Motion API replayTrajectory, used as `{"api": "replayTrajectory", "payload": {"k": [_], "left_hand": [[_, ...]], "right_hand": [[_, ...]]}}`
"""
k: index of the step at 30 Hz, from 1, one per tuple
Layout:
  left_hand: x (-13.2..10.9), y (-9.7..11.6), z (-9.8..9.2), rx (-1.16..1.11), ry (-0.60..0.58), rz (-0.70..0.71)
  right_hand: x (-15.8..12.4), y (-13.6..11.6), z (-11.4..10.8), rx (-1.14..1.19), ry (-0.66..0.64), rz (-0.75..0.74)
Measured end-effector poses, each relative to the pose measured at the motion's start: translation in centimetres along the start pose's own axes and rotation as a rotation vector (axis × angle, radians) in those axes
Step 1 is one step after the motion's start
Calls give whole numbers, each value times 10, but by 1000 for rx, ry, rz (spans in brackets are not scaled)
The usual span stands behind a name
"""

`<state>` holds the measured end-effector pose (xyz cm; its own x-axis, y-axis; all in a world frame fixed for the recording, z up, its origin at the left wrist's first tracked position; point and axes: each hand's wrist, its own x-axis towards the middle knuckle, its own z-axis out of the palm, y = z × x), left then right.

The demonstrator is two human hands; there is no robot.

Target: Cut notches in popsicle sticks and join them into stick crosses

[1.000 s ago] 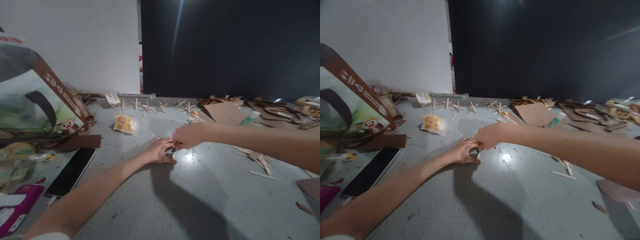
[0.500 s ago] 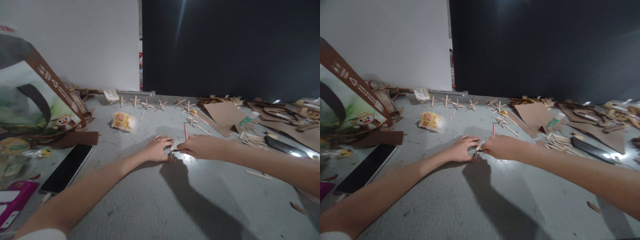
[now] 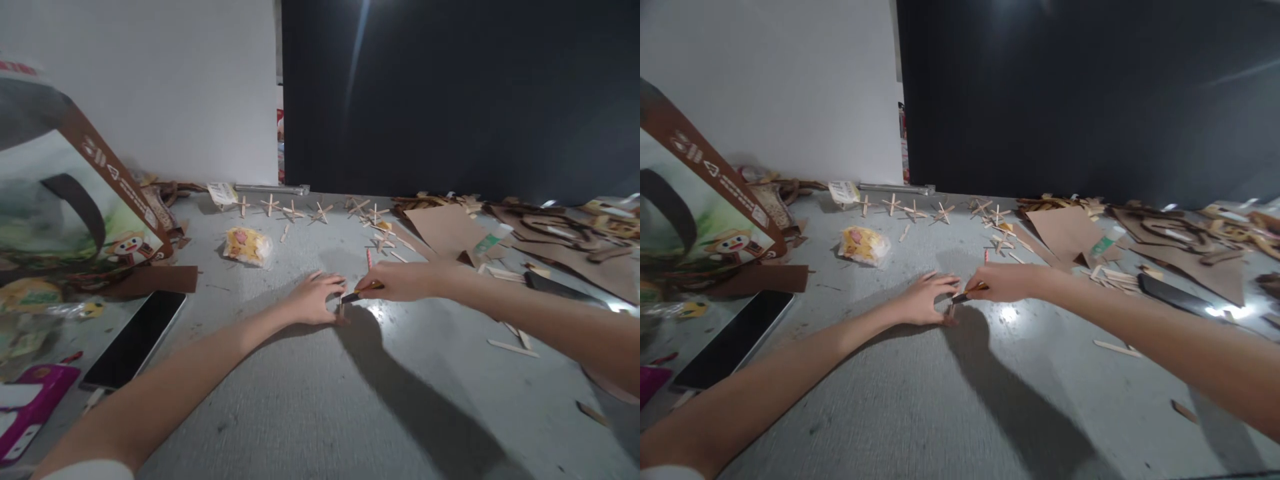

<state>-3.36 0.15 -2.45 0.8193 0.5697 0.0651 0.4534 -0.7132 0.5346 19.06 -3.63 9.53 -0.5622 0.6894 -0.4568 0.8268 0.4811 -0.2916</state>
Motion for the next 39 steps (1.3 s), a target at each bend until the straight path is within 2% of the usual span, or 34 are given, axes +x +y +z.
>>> {"api": "replayTrajectory", "payload": {"k": [2,4,14,18,21,28,33,39], "left_hand": [[0,0,1,-7,5,1],[0,-2,2,-8,10,5],[1,-5,2,-19,13,19],[-2,-1,1,-21,33,30],[-5,3,1,-37,78,-25],[-7,6,0,-232,285,-165],[-9,11,-3,-390,252,-153],[-12,12,-4,-531,224,-153]], "right_hand": [[-6,-2,9,-34,95,-24],[-8,-6,14,-117,134,-34],[3,-31,-3,-271,53,80],[2,-27,0,-215,69,64],[-3,-16,11,-194,175,45],[-9,5,56,-110,574,88],[8,15,93,-72,774,36],[24,26,117,-48,842,0]]}}
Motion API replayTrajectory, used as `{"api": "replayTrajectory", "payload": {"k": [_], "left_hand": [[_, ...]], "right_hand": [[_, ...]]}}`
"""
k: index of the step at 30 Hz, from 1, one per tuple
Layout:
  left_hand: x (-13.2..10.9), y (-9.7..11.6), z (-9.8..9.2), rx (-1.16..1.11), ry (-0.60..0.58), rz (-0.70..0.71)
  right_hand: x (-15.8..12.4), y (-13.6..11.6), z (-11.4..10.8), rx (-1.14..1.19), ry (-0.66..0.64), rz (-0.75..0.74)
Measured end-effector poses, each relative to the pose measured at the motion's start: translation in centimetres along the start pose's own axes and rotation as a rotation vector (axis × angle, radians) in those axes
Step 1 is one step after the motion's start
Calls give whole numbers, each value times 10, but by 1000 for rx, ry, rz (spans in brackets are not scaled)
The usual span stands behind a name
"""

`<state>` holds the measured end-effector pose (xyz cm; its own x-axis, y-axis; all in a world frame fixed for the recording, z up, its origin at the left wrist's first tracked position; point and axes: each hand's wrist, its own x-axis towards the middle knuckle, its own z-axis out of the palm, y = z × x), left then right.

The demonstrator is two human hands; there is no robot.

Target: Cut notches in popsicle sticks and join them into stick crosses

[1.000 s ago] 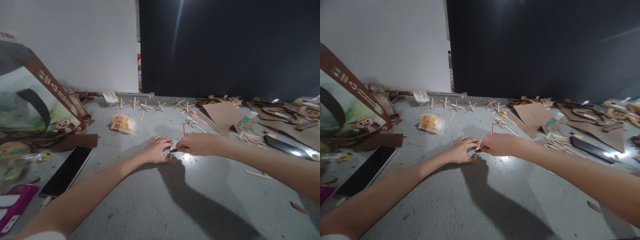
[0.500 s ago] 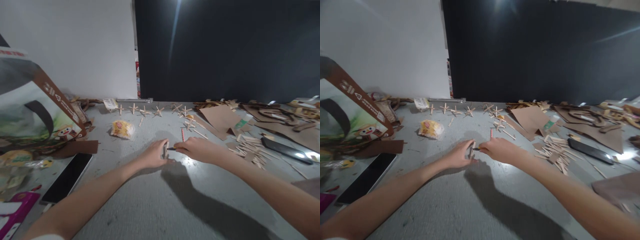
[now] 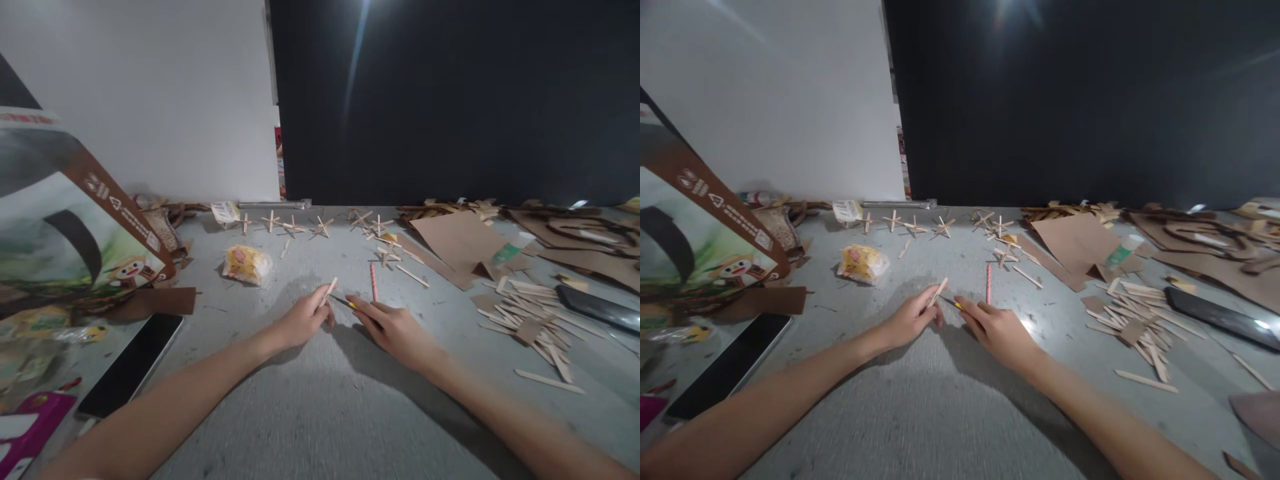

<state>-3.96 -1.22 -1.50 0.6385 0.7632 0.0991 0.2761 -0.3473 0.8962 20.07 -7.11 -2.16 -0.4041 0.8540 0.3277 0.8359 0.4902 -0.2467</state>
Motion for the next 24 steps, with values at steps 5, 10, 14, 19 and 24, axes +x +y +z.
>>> {"api": "replayTrajectory", "payload": {"k": [5,10,14,19,24], "left_hand": [[0,0,1,-40,-50,-46],[-1,4,1,36,-60,-58],[1,2,-2,2,-83,-55],[6,-3,-7,-83,-130,-48],[6,-6,-8,-142,-150,-73]], "right_hand": [[-3,1,4,23,-9,12],[-4,-7,-3,74,-43,73],[-1,-9,-11,278,-67,174],[5,-5,-19,471,-67,244],[10,-3,-23,662,-98,265]]}}
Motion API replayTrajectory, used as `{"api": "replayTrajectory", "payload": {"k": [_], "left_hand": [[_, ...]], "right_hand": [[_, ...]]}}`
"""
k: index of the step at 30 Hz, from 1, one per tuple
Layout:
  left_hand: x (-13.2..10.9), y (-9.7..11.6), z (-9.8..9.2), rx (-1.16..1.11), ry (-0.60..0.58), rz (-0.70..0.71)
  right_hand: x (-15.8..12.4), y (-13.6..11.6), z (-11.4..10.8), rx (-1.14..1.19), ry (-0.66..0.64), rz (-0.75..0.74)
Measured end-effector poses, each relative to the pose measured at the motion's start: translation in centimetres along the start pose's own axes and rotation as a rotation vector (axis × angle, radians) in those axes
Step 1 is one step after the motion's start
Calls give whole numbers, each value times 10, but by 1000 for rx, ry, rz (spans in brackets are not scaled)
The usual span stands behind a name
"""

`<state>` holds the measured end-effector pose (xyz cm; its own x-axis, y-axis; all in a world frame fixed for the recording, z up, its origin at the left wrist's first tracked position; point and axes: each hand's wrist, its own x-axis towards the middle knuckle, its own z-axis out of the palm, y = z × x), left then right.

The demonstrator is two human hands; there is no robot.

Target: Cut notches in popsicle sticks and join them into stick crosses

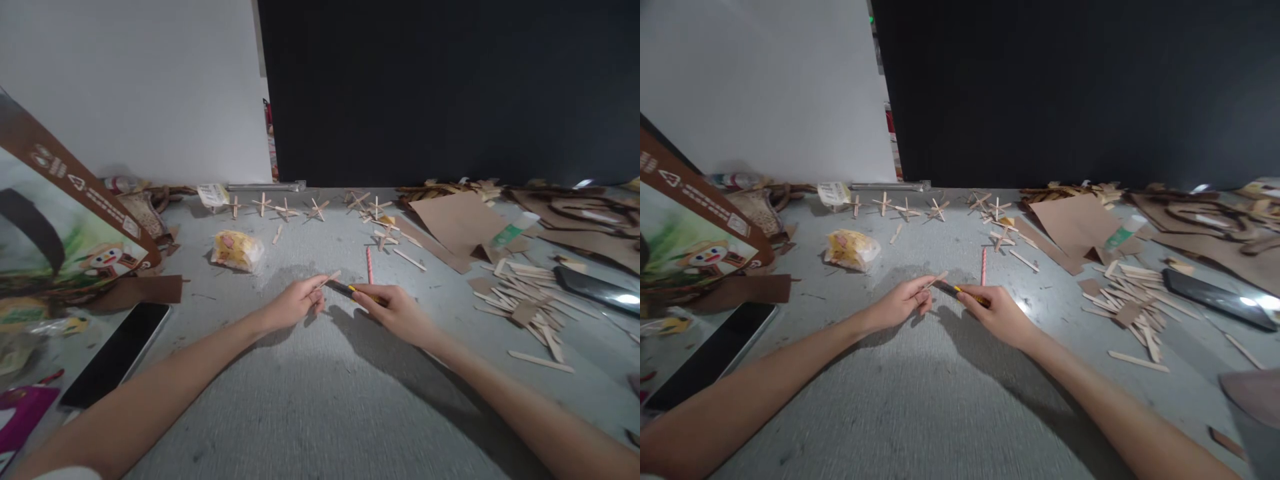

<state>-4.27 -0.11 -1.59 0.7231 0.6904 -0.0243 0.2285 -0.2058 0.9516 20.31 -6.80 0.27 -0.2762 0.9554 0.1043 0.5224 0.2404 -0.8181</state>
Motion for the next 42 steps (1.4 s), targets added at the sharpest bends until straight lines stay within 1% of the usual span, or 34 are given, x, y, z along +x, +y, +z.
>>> {"api": "replayTrajectory", "payload": {"k": [4,10,15,17,20,24,26,29,32,35,37,39,42], "left_hand": [[0,1,-1,-30,-19,2],[1,-1,-3,-79,-54,18],[2,-3,-4,-154,-84,28],[3,-3,-5,-180,-98,28],[3,-2,-6,-197,-110,17],[2,0,-6,-206,-108,4],[2,1,-5,-187,-104,-1],[1,2,-3,-112,-71,-10],[1,3,0,-32,-37,-28],[1,4,1,21,-30,-28],[2,4,1,29,-36,-25],[2,2,0,12,-44,-21],[3,0,-3,-34,-73,-16]], "right_hand": [[1,3,-1,115,-51,55],[3,16,-3,295,-147,207],[3,21,-4,385,-163,275],[3,21,-3,395,-165,276],[3,19,-2,289,-129,201],[0,13,2,-26,40,-22],[-2,11,5,-163,86,-100],[-7,9,9,-286,94,-122],[-8,7,10,-310,80,-104],[-6,4,7,-271,52,-94],[-3,3,4,-201,30,-76],[0,3,1,-89,-8,-35],[2,5,-1,118,-98,81]]}}
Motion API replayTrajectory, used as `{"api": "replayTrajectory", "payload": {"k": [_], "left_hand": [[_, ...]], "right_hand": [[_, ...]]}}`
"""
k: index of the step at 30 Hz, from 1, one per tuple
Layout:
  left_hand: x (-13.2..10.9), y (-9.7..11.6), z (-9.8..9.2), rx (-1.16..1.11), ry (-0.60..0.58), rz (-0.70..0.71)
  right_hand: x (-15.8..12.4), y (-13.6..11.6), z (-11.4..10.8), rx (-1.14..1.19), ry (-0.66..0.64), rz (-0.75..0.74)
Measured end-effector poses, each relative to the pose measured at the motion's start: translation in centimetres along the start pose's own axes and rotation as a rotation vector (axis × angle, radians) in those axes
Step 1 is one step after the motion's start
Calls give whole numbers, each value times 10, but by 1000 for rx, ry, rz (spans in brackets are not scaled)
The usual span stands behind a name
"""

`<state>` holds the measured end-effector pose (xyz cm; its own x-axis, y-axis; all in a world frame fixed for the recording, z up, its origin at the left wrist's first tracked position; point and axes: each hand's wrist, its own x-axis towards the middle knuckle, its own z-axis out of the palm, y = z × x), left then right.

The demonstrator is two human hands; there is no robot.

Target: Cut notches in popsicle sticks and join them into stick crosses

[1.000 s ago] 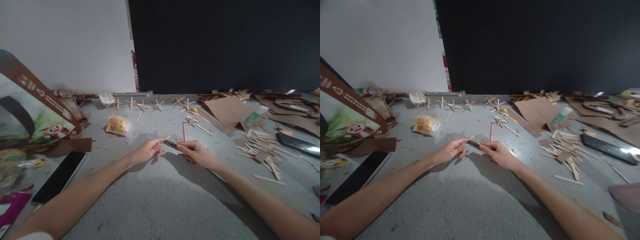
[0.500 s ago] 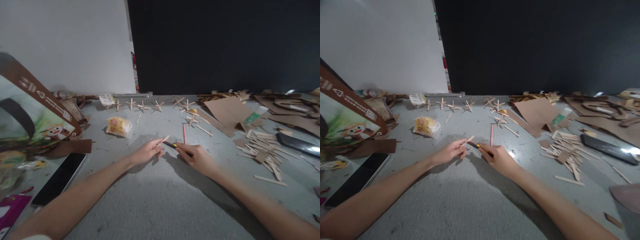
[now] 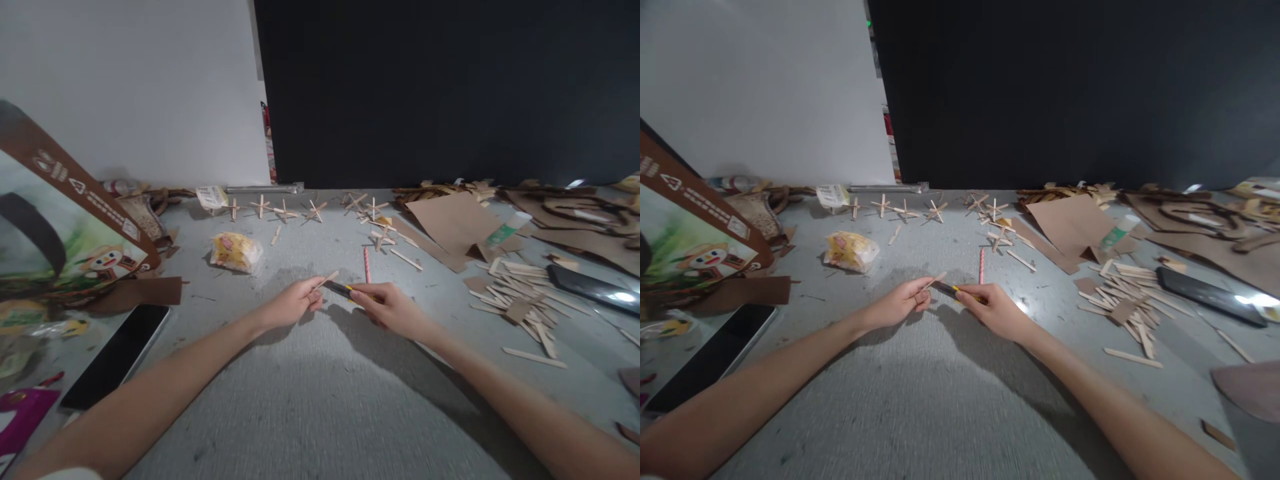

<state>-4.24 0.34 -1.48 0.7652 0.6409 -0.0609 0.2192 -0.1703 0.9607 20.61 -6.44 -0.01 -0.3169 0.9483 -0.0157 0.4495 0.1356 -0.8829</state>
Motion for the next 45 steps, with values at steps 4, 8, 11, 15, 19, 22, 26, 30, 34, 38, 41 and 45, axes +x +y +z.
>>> {"api": "replayTrajectory", "payload": {"k": [4,8,11,15,19,22,26,30,34,38,41,45], "left_hand": [[1,-1,-5,-56,-45,23],[2,-2,-7,-78,-62,33],[2,-3,-8,-87,-70,39],[2,-3,-9,-93,-73,26],[3,-1,-10,-111,-76,26],[3,-1,-10,-134,-52,10],[2,-1,-8,-165,-8,29],[3,-3,-9,-190,-7,36],[4,-5,-7,-202,-9,47],[1,-1,12,-152,61,44],[-5,3,34,-143,45,-26],[-11,6,53,-93,58,-39]], "right_hand": [[2,4,-2,201,-66,131],[4,6,-2,284,-79,186],[5,6,-2,341,-92,224],[5,4,-2,377,-104,251],[5,2,-2,389,-141,239],[5,3,0,350,-116,188],[6,9,4,251,64,65],[7,13,8,99,154,-35],[6,9,9,-38,242,-112],[6,5,16,-109,408,-243],[6,5,25,-101,444,-292],[6,6,36,-78,436,-301]]}}
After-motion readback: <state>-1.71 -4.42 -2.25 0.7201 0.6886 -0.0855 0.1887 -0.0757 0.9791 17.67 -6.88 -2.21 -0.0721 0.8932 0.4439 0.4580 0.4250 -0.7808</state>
